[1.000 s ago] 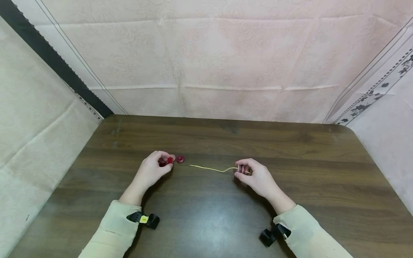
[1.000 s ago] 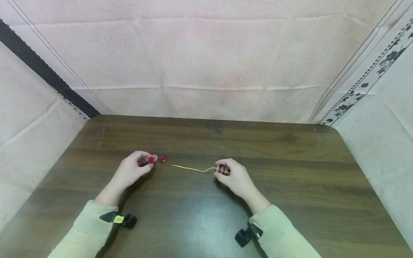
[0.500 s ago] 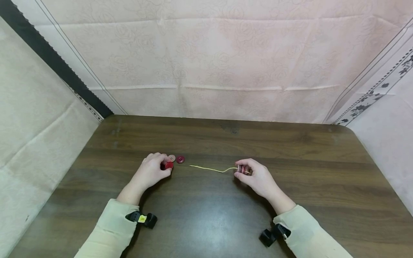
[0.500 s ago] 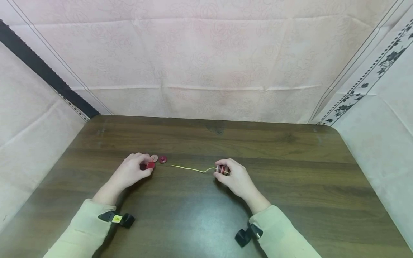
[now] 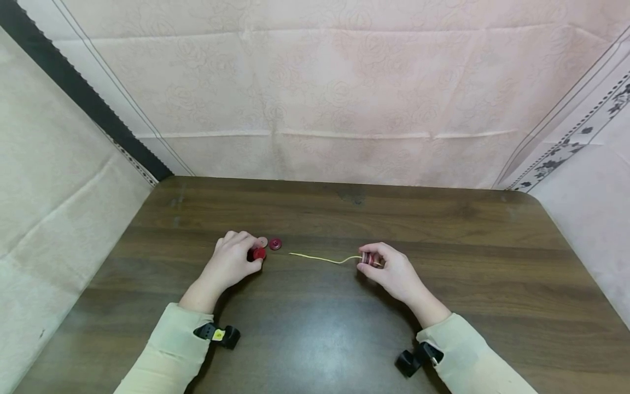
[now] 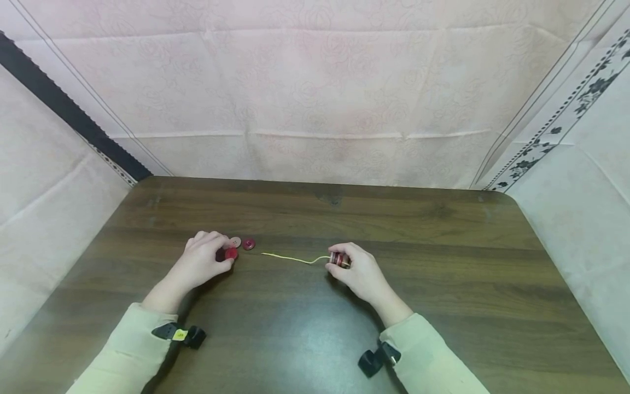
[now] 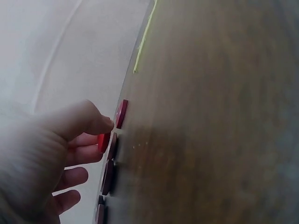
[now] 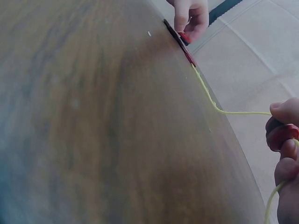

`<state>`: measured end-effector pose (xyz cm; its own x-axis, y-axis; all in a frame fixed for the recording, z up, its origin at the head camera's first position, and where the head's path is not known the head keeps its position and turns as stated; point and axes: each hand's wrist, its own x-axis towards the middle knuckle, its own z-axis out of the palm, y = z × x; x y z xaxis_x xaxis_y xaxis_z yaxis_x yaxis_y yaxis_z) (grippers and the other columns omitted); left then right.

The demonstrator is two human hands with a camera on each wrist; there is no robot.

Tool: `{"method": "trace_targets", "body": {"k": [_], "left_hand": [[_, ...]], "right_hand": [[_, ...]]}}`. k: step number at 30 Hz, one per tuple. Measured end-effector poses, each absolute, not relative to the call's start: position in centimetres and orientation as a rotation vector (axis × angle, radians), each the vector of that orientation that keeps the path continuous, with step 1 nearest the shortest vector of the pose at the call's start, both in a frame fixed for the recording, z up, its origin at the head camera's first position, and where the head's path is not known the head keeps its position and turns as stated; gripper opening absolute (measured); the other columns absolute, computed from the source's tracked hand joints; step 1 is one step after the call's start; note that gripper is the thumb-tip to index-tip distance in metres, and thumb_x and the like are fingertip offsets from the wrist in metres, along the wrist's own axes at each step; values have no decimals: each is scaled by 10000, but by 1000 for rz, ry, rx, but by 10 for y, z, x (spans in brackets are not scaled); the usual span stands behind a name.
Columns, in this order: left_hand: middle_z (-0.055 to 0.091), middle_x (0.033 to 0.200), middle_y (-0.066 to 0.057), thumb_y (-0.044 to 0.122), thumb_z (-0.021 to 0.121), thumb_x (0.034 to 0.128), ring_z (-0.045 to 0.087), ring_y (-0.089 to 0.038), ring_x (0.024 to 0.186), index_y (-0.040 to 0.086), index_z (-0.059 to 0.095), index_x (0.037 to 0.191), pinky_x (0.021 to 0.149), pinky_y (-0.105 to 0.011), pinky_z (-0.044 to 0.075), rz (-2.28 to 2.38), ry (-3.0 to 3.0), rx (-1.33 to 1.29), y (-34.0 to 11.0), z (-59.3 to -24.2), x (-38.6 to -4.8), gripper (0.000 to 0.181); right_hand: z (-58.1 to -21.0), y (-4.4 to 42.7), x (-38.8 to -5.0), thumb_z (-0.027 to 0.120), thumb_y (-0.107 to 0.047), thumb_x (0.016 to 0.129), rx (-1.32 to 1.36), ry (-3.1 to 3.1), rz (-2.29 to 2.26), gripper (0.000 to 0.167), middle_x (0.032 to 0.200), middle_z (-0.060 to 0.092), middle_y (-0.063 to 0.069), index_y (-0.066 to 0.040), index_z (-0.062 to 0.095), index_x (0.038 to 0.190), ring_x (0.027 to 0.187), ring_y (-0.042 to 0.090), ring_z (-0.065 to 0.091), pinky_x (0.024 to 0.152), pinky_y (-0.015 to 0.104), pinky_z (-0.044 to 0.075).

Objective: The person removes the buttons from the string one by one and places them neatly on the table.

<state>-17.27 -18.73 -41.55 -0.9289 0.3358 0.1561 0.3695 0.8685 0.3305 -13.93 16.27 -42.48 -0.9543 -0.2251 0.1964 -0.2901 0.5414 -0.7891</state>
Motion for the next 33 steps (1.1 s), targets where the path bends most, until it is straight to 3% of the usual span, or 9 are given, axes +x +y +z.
{"method": "trace_targets", "body": {"k": [18, 26, 33], "left_hand": [[589, 1022, -68, 219, 719, 772, 451, -310, 980, 107, 669, 983, 812, -475, 324, -496, -2960, -546, -188, -418, -172, 244], [596, 1010, -44, 228, 730, 793, 452, -287, 983, 115, 661, 1002, 838, -462, 306, -800, -2891, -535, -184, -414, -173, 248], [625, 981, -64, 205, 721, 814, 488, -270, 1000, 49, 621, 1085, 860, -458, 390, -1106, -2873, -464, -178, -412, -174, 328]], "right_hand": [[-428, 163, -140, 743, -118, 796, 460, -2674, 1405, 271, 804, 573, -47, -68, 658, 1049, 728, 122, 526, 617, 248, 437], [-426, 163, -139, 742, -118, 795, 466, -2697, 1376, 285, 821, 570, -52, -79, 655, 1064, 743, 126, 529, 626, 253, 444], [-425, 163, -139, 742, -136, 800, 495, -2725, 1321, 305, 849, 568, -66, -88, 654, 1088, 756, 117, 528, 652, 258, 449]]}}
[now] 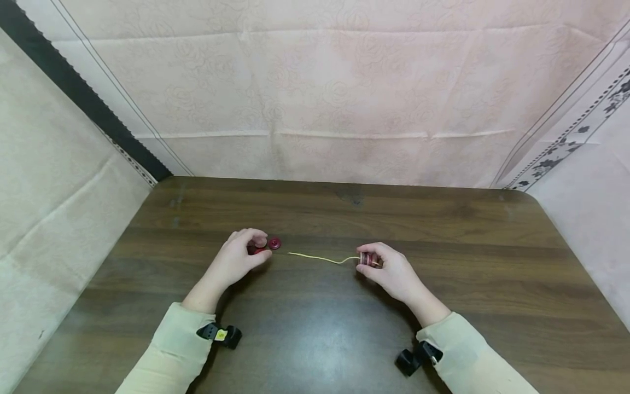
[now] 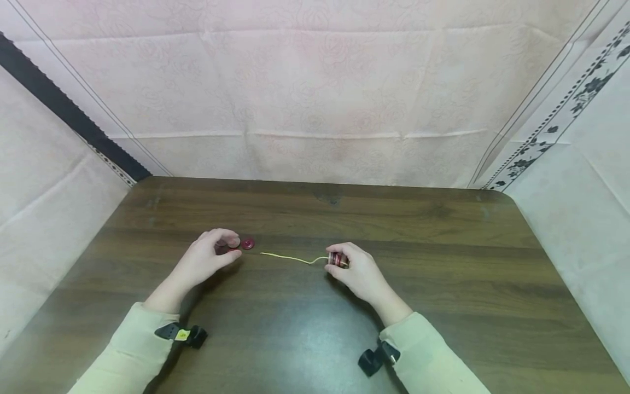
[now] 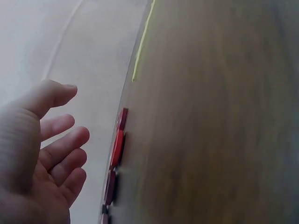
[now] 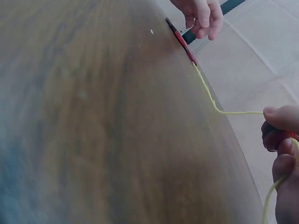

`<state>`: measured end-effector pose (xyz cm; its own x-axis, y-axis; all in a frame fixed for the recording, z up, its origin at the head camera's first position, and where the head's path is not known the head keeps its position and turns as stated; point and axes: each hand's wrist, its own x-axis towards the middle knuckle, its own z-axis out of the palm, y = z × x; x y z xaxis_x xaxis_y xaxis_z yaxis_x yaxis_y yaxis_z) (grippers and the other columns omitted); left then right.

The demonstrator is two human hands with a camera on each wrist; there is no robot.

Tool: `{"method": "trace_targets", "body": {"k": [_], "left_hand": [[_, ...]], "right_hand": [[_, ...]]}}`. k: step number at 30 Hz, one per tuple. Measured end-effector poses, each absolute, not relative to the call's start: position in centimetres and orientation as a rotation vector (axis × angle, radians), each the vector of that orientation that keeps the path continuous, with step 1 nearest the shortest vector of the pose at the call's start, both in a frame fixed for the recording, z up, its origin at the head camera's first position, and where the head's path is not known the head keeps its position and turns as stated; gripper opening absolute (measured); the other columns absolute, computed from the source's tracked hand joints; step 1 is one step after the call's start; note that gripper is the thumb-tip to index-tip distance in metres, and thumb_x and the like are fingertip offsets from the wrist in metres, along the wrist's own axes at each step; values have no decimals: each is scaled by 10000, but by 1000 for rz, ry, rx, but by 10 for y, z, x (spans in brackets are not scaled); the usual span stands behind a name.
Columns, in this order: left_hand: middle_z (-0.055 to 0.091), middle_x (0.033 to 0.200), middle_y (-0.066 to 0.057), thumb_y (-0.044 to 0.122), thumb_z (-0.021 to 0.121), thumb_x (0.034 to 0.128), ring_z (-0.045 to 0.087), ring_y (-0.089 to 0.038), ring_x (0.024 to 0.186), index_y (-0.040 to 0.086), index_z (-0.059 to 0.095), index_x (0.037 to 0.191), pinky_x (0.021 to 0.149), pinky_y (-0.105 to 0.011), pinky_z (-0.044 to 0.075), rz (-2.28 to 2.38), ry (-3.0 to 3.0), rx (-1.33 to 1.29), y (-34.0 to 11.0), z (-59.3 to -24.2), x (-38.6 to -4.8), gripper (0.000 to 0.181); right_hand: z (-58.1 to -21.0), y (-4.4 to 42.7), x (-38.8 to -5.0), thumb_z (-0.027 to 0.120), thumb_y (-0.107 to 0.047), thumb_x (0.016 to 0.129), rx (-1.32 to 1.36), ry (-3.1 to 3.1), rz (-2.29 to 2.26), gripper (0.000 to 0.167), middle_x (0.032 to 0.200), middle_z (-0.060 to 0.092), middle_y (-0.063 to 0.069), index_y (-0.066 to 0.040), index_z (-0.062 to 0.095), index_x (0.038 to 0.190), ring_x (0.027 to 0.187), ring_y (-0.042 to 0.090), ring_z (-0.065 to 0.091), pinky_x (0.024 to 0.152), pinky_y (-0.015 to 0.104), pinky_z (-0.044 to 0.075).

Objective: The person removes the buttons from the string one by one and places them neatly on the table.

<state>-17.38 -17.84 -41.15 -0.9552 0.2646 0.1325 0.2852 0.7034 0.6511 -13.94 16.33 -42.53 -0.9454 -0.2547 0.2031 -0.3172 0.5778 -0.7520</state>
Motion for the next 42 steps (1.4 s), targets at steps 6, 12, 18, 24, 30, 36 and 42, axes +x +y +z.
{"method": "trace_targets", "body": {"k": [6, 12, 18, 24, 30, 36, 42], "left_hand": [[625, 992, -29, 263, 708, 824, 510, -241, 994, 102, 604, 1113, 831, -488, 341, -1141, -2895, -415, -168, -412, -173, 347], [610, 993, -35, 218, 708, 832, 536, -228, 959, 72, 600, 1122, 870, -462, 377, -1254, -2848, -469, -157, -412, -174, 343], [608, 1020, -101, 128, 704, 829, 567, -225, 926, -2, 579, 1141, 825, -399, 458, -1407, -2767, -561, -146, -414, -177, 360], [618, 1097, -124, 139, 692, 848, 590, -224, 993, 5, 537, 1192, 869, -385, 463, -1648, -2775, -537, -134, -411, -176, 401], [612, 1148, -159, 129, 679, 861, 597, -250, 1042, 1, 528, 1210, 863, -387, 480, -1809, -2771, -521, -117, -404, -174, 401], [641, 1094, -93, 168, 693, 852, 618, -189, 986, 49, 574, 1155, 842, -366, 486, -1822, -2762, -576, -97, -411, -175, 346], [633, 1095, -94, 195, 691, 856, 616, -182, 979, 54, 575, 1156, 839, -363, 490, -1832, -2780, -623, -82, -411, -173, 351]], "right_hand": [[-424, 163, -139, 747, -141, 796, 486, -2734, 1305, 314, 858, 568, -70, -98, 656, 1094, 756, 119, 524, 645, 258, 448], [-423, 162, -140, 743, -146, 798, 492, -2733, 1295, 308, 855, 568, -71, -101, 655, 1091, 758, 115, 527, 654, 258, 449], [-424, 161, -140, 744, -145, 798, 486, -2731, 1299, 307, 852, 567, -72, -102, 656, 1088, 759, 118, 526, 650, 259, 447], [-423, 160, -140, 744, -141, 797, 488, -2723, 1313, 302, 846, 569, -68, -95, 656, 1082, 757, 119, 528, 649, 256, 449], [-422, 160, -140, 741, -135, 799, 481, -2724, 1324, 295, 843, 570, -64, -91, 657, 1079, 758, 121, 530, 649, 256, 448], [-419, 157, -140, 738, -145, 805, 475, -2739, 1340, 309, 849, 573, -55, -83, 654, 1096, 761, 132, 527, 649, 266, 447], [-418, 155, -140, 739, -140, 805, 457, -2746, 1354, 318, 846, 573, -55, -87, 652, 1106, 762, 134, 528, 654, 270, 448]]}}
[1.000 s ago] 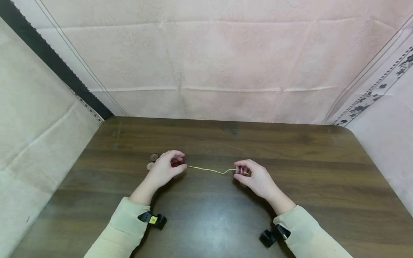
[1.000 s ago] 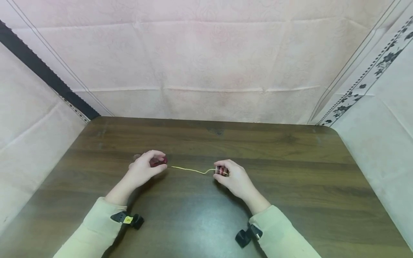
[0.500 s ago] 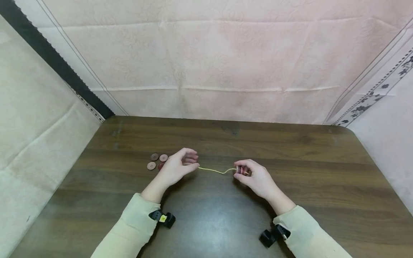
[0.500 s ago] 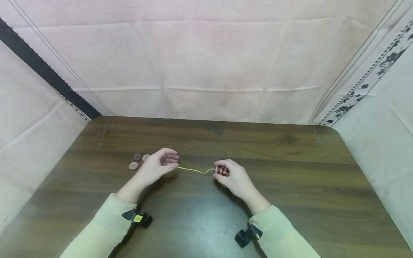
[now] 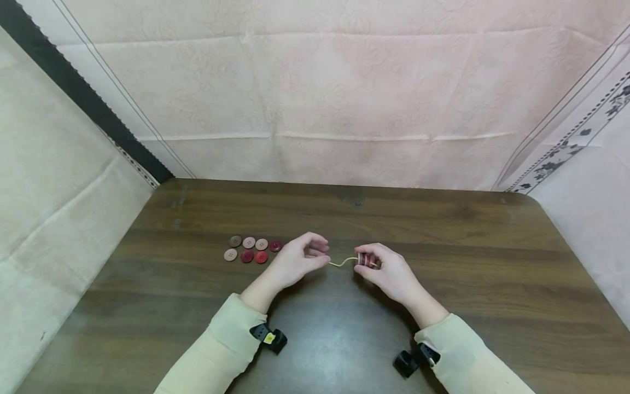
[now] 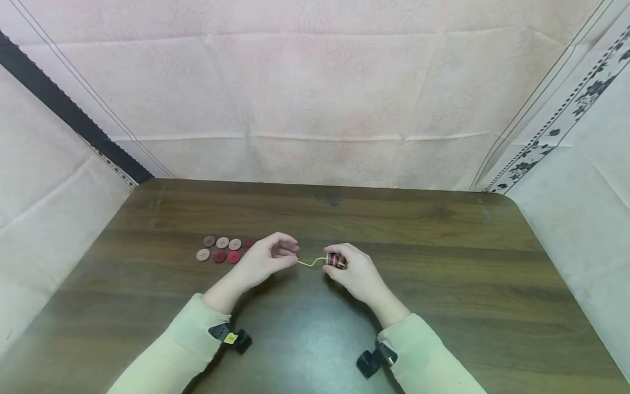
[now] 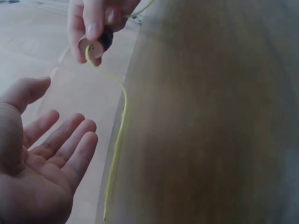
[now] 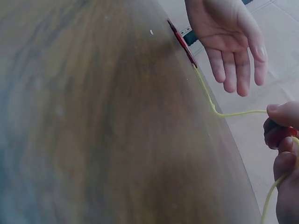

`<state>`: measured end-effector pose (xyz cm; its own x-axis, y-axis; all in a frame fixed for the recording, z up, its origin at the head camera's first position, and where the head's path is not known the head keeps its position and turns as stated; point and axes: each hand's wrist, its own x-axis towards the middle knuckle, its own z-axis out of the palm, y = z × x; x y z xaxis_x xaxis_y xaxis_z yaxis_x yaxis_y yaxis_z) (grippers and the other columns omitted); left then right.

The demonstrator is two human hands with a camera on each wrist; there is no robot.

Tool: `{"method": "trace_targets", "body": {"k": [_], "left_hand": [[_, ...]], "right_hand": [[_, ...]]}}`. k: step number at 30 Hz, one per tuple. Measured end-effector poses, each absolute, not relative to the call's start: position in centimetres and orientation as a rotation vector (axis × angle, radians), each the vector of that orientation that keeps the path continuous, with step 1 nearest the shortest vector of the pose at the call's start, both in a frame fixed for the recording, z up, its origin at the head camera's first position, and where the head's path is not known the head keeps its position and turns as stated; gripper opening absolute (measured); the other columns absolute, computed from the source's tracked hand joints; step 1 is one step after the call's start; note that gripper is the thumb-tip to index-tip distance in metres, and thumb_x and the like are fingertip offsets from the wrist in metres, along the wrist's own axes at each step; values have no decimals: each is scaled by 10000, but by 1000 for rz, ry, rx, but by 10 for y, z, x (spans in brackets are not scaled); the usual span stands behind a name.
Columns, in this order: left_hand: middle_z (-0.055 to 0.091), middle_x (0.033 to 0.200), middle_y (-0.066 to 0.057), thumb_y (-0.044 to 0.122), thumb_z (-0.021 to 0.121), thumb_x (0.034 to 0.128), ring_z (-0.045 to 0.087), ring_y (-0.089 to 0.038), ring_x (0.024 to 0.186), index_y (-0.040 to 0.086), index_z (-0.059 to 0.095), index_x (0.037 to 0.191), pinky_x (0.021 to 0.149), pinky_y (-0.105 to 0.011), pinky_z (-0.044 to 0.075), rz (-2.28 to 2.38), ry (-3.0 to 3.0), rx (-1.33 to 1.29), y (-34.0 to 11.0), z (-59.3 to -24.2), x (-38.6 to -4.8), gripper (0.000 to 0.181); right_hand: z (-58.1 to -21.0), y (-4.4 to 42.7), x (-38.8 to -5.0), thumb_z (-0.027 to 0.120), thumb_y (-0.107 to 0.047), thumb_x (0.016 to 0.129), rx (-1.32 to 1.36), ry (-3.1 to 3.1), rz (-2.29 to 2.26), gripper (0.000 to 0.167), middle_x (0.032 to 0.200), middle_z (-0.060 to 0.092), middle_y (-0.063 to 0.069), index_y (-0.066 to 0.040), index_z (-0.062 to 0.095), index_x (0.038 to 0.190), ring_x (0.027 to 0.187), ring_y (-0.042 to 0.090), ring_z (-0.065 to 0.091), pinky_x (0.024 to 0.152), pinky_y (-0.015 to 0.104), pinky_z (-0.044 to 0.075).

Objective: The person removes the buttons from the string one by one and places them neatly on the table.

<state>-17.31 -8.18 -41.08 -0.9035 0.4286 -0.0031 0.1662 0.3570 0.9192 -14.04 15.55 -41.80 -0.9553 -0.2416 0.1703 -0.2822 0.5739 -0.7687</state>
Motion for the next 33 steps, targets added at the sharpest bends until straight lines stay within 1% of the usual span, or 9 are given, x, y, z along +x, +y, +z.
{"method": "trace_targets", "body": {"k": [7, 14, 21, 28, 33], "left_hand": [[629, 1076, -83, 185, 691, 856, 613, -176, 969, 55, 574, 1150, 835, -360, 492, 1567, 2394, 514, -75, -410, -170, 342], [634, 1046, -42, 212, 686, 859, 616, -157, 950, 53, 577, 1131, 808, -323, 497, 1574, 2367, 555, -59, -412, -168, 333], [635, 1004, 4, 235, 690, 855, 611, -124, 913, 110, 604, 1073, 795, -304, 493, 1543, 2372, 565, -48, -412, -166, 266], [634, 996, 8, 243, 682, 865, 609, -119, 901, 122, 602, 1064, 790, -295, 492, 1530, 2385, 595, -44, -412, -166, 247], [635, 977, -8, 220, 674, 871, 608, -129, 893, 98, 603, 1050, 787, -293, 490, 1542, 2389, 606, -40, -412, -165, 228]], "right_hand": [[-417, 149, -141, 724, -158, 822, 500, -2755, 1392, 331, 868, 579, -49, -81, 642, 1134, 772, 139, 530, 655, 276, 454], [-415, 148, -141, 719, -145, 826, 496, -2753, 1381, 317, 879, 581, -49, -103, 643, 1131, 764, 137, 526, 646, 278, 452], [-415, 148, -141, 720, -138, 821, 550, -2704, 1355, 294, 918, 596, -42, -105, 653, 1106, 759, 124, 529, 637, 271, 448], [-415, 150, -142, 720, -163, 825, 558, -2702, 1342, 282, 1010, 616, -35, -133, 663, 1099, 787, 124, 541, 668, 280, 458], [-416, 150, -141, 729, -150, 816, 558, -2679, 1359, 309, 985, 622, -31, -124, 655, 1115, 784, 121, 544, 666, 277, 458]]}}
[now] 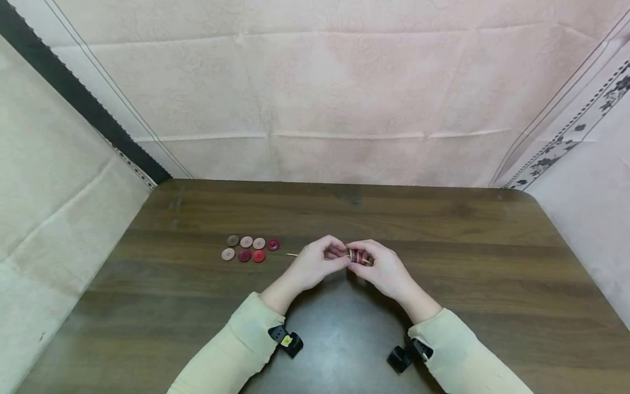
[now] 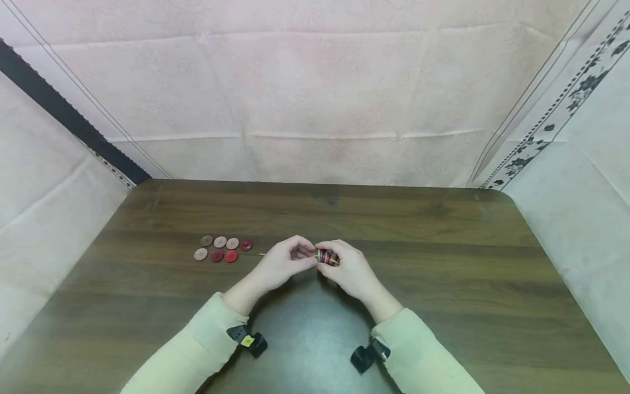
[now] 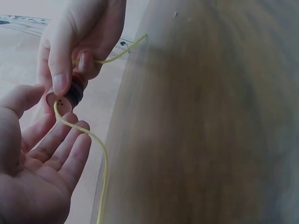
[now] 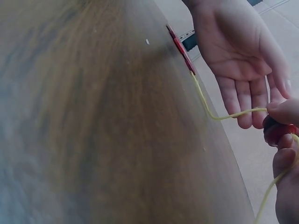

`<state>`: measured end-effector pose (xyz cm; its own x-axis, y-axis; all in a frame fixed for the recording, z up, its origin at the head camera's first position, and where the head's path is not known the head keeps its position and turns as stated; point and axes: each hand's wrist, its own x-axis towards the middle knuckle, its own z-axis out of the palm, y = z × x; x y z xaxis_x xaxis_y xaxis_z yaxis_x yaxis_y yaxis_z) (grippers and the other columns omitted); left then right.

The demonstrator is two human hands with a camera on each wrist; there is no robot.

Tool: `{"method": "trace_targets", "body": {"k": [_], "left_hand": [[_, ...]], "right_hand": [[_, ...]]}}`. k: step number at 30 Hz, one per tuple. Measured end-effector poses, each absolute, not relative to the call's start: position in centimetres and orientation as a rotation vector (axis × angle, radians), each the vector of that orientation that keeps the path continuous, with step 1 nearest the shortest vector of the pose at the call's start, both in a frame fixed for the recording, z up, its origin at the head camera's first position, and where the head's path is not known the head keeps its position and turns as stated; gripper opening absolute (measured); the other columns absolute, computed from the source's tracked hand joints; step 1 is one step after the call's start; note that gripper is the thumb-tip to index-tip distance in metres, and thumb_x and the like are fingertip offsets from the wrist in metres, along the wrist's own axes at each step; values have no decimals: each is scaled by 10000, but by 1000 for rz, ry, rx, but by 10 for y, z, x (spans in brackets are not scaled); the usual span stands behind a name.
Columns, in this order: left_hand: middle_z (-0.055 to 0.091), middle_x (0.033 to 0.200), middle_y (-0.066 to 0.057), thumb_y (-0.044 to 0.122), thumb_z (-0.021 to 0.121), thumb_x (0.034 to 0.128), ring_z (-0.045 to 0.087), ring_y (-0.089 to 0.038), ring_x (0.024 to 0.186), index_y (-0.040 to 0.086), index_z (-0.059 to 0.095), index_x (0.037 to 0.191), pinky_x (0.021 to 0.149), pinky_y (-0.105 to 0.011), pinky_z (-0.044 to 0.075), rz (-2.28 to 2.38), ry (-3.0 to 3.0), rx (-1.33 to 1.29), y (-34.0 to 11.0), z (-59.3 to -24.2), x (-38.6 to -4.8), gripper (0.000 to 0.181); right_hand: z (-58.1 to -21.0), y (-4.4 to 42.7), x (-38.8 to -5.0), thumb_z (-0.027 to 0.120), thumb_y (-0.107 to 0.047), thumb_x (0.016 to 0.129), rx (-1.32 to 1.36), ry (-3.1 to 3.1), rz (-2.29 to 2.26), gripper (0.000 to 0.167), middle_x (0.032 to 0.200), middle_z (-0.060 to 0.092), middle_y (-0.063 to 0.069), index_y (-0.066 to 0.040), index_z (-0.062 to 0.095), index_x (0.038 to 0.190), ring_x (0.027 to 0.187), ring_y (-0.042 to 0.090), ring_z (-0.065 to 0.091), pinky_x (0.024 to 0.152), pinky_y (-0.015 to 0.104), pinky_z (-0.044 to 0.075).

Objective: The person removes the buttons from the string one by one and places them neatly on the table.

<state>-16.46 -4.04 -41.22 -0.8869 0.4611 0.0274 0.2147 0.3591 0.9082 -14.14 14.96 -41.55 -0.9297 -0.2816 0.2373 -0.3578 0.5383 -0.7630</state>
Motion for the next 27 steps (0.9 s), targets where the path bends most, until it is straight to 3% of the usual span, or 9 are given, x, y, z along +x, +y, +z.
{"method": "trace_targets", "body": {"k": [9, 27], "left_hand": [[628, 964, -1, 227, 662, 881, 604, -116, 888, 113, 595, 1034, 773, -277, 491, 1546, 2390, 568, -35, -414, -165, 203], [629, 960, -4, 222, 671, 871, 601, -125, 887, 95, 596, 1024, 777, -281, 490, 1529, 2380, 600, -39, -415, -167, 213]], "right_hand": [[-416, 150, -142, 735, -129, 805, 514, -2681, 1439, 308, 855, 596, -34, -118, 644, 1099, 757, 135, 534, 658, 274, 448], [-419, 149, -139, 738, -140, 804, 521, -2661, 1478, 271, 829, 589, -53, -140, 645, 1057, 723, 122, 536, 622, 256, 450]]}}
